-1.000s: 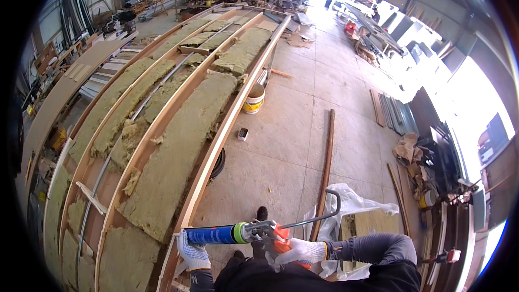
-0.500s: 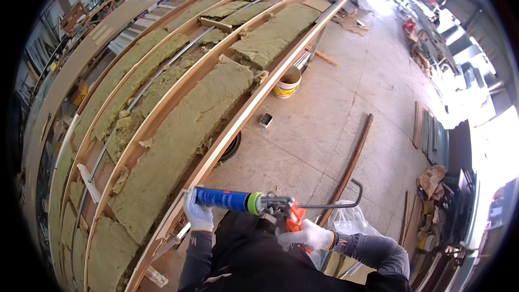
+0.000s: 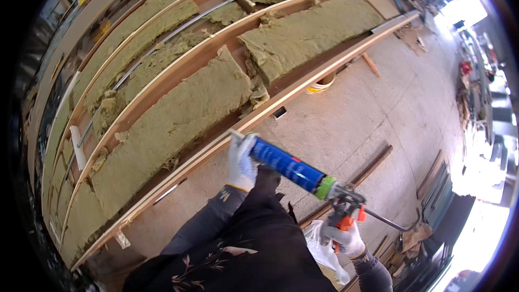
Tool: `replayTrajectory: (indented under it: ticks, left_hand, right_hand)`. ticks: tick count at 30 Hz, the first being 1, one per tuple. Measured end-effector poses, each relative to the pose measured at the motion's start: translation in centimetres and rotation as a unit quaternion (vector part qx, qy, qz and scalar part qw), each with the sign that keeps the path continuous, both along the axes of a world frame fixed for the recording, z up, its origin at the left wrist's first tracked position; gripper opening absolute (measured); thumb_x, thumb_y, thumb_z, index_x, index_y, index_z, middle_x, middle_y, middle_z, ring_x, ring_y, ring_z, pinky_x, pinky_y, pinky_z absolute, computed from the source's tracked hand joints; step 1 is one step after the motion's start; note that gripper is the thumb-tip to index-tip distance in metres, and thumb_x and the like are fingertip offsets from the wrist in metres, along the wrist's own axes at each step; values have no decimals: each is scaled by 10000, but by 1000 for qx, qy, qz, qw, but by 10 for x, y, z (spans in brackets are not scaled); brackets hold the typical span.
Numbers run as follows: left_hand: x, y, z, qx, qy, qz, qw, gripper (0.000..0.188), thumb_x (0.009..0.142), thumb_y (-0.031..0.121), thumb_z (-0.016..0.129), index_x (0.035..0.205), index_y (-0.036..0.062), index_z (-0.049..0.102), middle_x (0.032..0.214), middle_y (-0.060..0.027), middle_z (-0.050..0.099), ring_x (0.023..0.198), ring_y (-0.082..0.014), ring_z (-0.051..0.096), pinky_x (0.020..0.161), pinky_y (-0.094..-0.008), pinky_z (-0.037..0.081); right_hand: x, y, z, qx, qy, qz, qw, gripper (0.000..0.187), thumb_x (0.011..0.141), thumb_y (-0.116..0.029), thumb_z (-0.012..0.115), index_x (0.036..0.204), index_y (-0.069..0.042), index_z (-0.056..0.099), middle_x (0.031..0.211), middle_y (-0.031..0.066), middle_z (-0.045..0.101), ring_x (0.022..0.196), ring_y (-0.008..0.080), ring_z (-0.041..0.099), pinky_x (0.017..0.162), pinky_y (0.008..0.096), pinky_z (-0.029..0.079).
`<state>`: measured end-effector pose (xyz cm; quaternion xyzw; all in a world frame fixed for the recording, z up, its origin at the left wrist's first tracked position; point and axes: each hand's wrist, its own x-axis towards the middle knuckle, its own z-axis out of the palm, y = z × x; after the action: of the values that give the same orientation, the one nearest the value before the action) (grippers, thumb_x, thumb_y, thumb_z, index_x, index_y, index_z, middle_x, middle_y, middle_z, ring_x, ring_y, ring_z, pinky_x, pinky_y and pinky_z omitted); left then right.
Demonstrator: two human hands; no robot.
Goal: The person applies sealant along the edges of a wooden frame using a caulking gun. They walk around the frame, apply sealant to multiple sections, and briefly retrieve a new sealant tube from a box before continuing the application.
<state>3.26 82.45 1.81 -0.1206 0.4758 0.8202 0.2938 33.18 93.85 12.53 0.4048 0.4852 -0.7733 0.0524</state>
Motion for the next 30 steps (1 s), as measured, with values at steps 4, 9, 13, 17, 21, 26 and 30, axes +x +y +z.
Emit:
replayTrajectory:
  ticks: [4, 9, 13, 17, 21, 26, 30]
  left_hand:
    - [-1, 94, -19, 10, -9, -12, 1000, 234, 949, 180, 691, 1019, 87, 488, 856, -5, 541, 682, -79, 564, 575, -227, 500]
    - [-2, 186, -18, 17, -7, -8, 1000, 367, 953, 177, 699, 1179, 36, 447, 895, -34, 589, 737, -86, 607, 608, -231, 515]
    - [-3, 244, -18, 13, -17, -52, 998, 466, 960, 194, 686, 1273, 52, 372, 897, -27, 581, 714, -69, 603, 546, -220, 498]
    - [-1, 293, -16, -6, -10, -53, 999, 422, 955, 219, 693, 1202, 79, 381, 863, -22, 575, 655, -68, 591, 472, -223, 482]
    - [-4, 328, -4, -35, -7, -53, 998, 314, 956, 235, 690, 1063, 111, 422, 821, -4, 573, 621, -64, 589, 446, -225, 491]
    - [-6, 354, 4, -31, 8, -49, 998, 349, 950, 293, 706, 1127, 88, 487, 845, -11, 607, 642, -68, 611, 489, -226, 525]
    - [-2, 335, 12, -100, 36, -166, 980, 389, 928, 396, 739, 1094, 62, 627, 888, 5, 643, 773, -78, 621, 650, -269, 544]
  right_hand:
    - [-7, 74, 14, -4, -1, -81, 997, 263, 790, 20, 615, 1039, 4, 532, 733, 135, 618, 575, 221, 599, 536, 345, 521]
    - [2, 164, 10, 2, -3, -121, 993, 353, 760, 45, 595, 1091, -21, 490, 694, 142, 574, 527, 234, 564, 467, 393, 523]
    - [-6, 225, 20, 41, -6, -78, 996, 179, 773, -4, 596, 935, -15, 521, 645, 115, 533, 496, 217, 531, 455, 378, 510]
    - [-19, 268, 29, 13, 4, -104, 995, 100, 791, -26, 585, 873, -8, 530, 660, 117, 545, 534, 217, 551, 504, 373, 535]
    - [-18, 309, 22, 56, 57, -4, 997, 235, 734, -49, 558, 957, 24, 565, 692, 172, 622, 602, 309, 661, 585, 413, 594]
    - [27, 365, -16, 374, 124, 111, 912, 85, 691, -13, 673, 773, -30, 689, 805, 123, 680, 778, 298, 681, 689, 398, 540]
    - [29, 377, -30, 245, 136, 4, 960, 247, 728, 3, 583, 967, 13, 642, 1021, 181, 648, 929, 350, 668, 776, 416, 549]
